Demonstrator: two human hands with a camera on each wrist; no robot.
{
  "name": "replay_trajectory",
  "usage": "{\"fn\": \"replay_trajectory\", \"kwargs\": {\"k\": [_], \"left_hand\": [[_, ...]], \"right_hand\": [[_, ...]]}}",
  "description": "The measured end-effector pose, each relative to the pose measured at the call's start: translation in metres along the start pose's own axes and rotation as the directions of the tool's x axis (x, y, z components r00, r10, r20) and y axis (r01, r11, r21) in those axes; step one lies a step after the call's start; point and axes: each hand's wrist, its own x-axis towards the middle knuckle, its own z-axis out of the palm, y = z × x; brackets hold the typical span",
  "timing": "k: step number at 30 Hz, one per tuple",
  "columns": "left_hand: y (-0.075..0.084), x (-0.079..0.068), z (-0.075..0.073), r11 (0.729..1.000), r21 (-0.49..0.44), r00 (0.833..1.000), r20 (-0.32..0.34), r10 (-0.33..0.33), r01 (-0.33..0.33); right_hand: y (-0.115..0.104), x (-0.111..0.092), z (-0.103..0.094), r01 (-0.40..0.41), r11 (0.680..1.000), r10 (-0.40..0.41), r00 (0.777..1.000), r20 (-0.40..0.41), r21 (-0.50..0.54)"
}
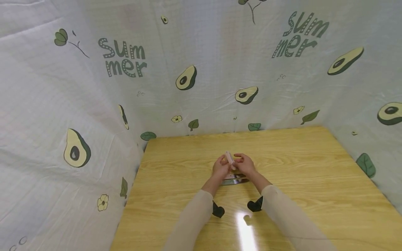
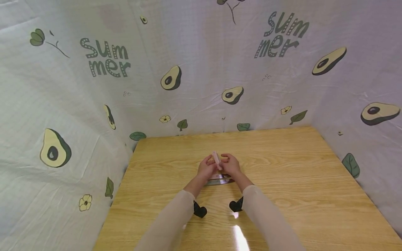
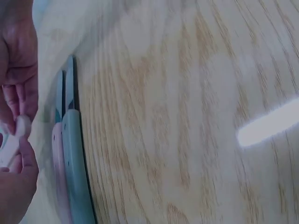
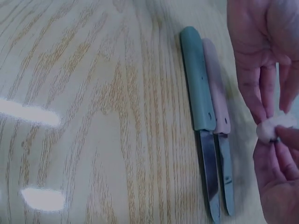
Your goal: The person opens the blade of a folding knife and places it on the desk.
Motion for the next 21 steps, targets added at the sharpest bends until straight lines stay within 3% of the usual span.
{"fn": "replay_trajectory", "kwargs": {"k": [4, 8, 12, 21], "left_hand": [[-0.001, -0.002, -0.006, 0.985, 0.155, 0.997, 0.027, 0.066, -0.069], [0.000, -0.009, -0.012, 0.956, 0.252, 0.984, 0.135, 0.117, -0.149], [0.002, -0.014, -0.017, 0.932, 0.274, 0.961, 0.204, 0.185, -0.238], [-0.003, -0.013, -0.020, 0.891, 0.287, 0.928, 0.232, 0.293, -0.353]], "right_hand": [[0.000, 0.001, -0.001, 0.007, 0.993, -0.018, 0.996, 0.091, 0.119], [-0.003, 0.000, -0.002, -0.044, 0.976, 0.014, 0.990, 0.139, 0.213], [-0.008, -0.003, -0.002, -0.034, 0.976, 0.004, 0.990, 0.139, 0.216], [-0.009, -0.003, -0.005, -0.034, 0.959, -0.014, 0.986, 0.169, 0.282]]}}
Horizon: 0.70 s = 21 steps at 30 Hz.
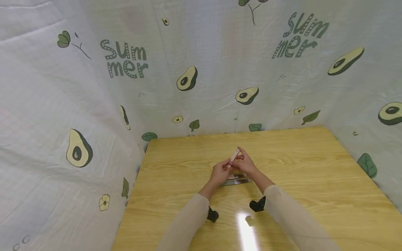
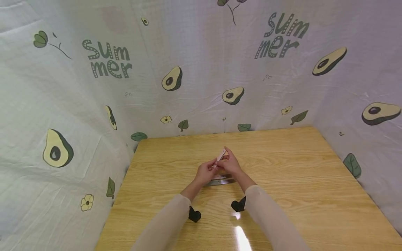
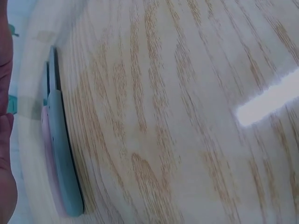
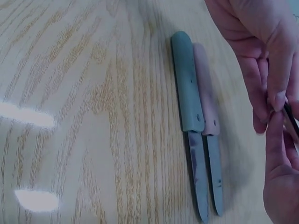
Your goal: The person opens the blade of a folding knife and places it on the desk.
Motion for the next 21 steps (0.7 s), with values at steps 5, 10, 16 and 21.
{"fn": "replay_trajectory", "kwargs": {"k": [5, 10, 16, 21], "left_hand": [[-0.002, 0.001, -0.001, 1.000, -0.002, 1.000, 0.005, -0.030, 0.031], [-0.003, 0.000, -0.002, 0.997, -0.040, 0.997, 0.018, -0.069, 0.070], [-0.003, -0.003, -0.006, 0.995, -0.086, 0.998, 0.020, -0.056, 0.058], [-0.007, -0.004, -0.013, 0.989, -0.129, 0.998, 0.018, -0.064, 0.066]], "right_hand": [[0.002, 0.000, -0.007, 0.046, 0.999, -0.046, 0.999, 0.010, -0.016], [0.001, -0.001, -0.010, 0.072, 0.996, -0.072, 0.997, 0.012, -0.045], [-0.001, 0.001, -0.009, 0.078, 0.994, -0.079, 0.997, -0.013, -0.075], [0.001, 0.000, -0.012, 0.093, 0.989, -0.098, 0.994, -0.041, -0.116]]}}
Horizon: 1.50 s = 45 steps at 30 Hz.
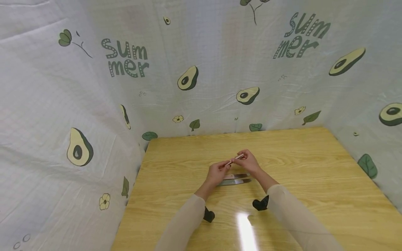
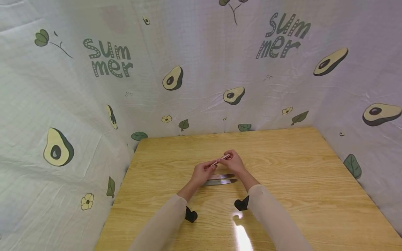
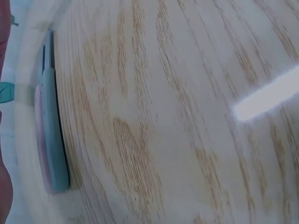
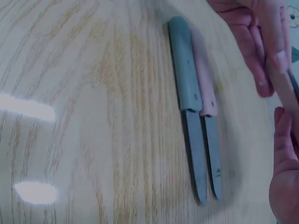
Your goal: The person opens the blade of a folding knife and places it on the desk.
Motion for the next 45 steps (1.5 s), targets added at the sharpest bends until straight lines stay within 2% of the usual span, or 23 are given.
{"fn": "replay_trajectory", "kwargs": {"k": [5, 12, 15, 18, 24, 28, 36, 42, 45], "left_hand": [[-0.003, 0.004, -0.005, 0.999, -0.049, 1.000, -0.025, 0.016, -0.017], [-0.001, 0.005, -0.008, 0.988, -0.153, 0.998, -0.061, -0.034, 0.025], [0.000, 0.003, -0.011, 0.977, -0.210, 0.997, -0.044, -0.058, 0.047], [0.000, 0.003, -0.015, 0.966, -0.248, 0.997, 0.005, -0.073, 0.072], [-0.003, 0.005, -0.024, 0.991, -0.121, 0.997, 0.071, -0.044, 0.053], [-0.003, 0.003, -0.028, 0.994, -0.099, 0.995, 0.095, -0.042, 0.051], [0.001, -0.003, -0.035, 0.998, -0.048, 0.995, 0.098, -0.023, 0.027], [0.023, -0.016, -0.042, 0.999, 0.035, 0.994, 0.100, -0.037, 0.034], [0.027, -0.019, -0.043, 0.998, 0.040, 0.993, 0.106, -0.041, 0.037]], "right_hand": [[0.004, -0.002, -0.003, 0.052, 0.999, -0.052, 0.997, 0.065, 0.005], [0.003, -0.004, -0.004, 0.066, 0.997, -0.062, 0.989, 0.132, -0.027], [0.000, -0.005, -0.005, 0.046, 0.998, -0.038, 0.986, 0.160, -0.048], [-0.004, -0.006, -0.006, 0.047, 0.994, -0.026, 0.981, 0.195, -0.104], [-0.009, -0.008, -0.005, 0.111, 0.977, -0.050, 0.949, 0.311, -0.182], [-0.011, -0.009, 0.000, 0.140, 0.972, -0.070, 0.940, 0.335, -0.188], [-0.011, -0.008, 0.007, 0.151, 0.969, -0.077, 0.936, 0.342, -0.193], [-0.010, -0.008, 0.012, 0.158, 0.966, -0.080, 0.936, 0.344, -0.204], [-0.011, -0.009, 0.013, 0.169, 0.957, -0.087, 0.942, 0.325, -0.234]]}}
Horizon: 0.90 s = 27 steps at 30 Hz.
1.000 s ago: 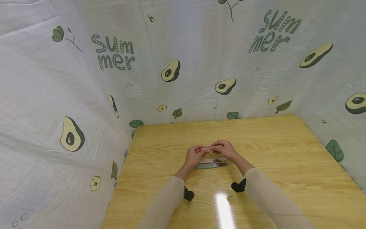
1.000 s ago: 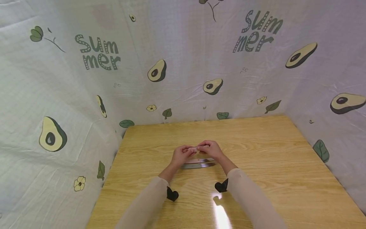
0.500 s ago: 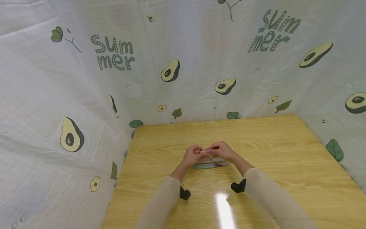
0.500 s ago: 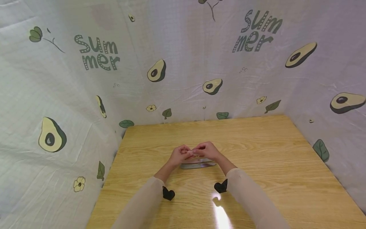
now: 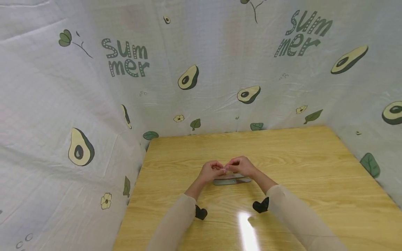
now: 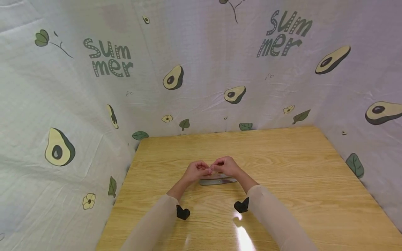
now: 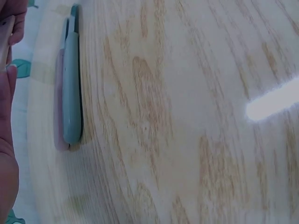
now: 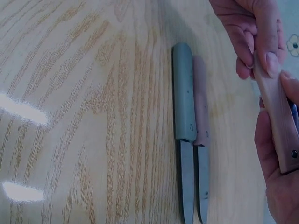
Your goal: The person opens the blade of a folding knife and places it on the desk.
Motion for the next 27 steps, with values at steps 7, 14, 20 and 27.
{"fn": "replay_trajectory", "kwargs": {"k": [7, 14, 20, 27], "left_hand": [[-0.025, 0.015, 0.004, 0.998, -0.056, 1.000, -0.011, -0.004, 0.004], [-0.029, 0.017, 0.001, 0.998, -0.055, 1.000, 0.008, -0.005, 0.006], [-0.031, 0.016, -0.002, 0.999, 0.047, 1.000, 0.021, -0.007, 0.006], [-0.032, 0.015, 0.000, 0.999, 0.033, 0.997, 0.082, -0.017, 0.014]], "right_hand": [[-0.007, -0.001, 0.001, 0.003, 1.000, -0.005, 0.996, -0.088, -0.026], [-0.001, 0.003, 0.002, 0.006, 0.999, -0.001, 0.991, -0.133, 0.032], [-0.008, 0.006, -0.004, 0.080, 0.988, -0.083, 0.996, -0.019, -0.130], [-0.024, 0.012, -0.017, 0.225, 0.934, -0.172, 0.964, 0.200, -0.279]]}}
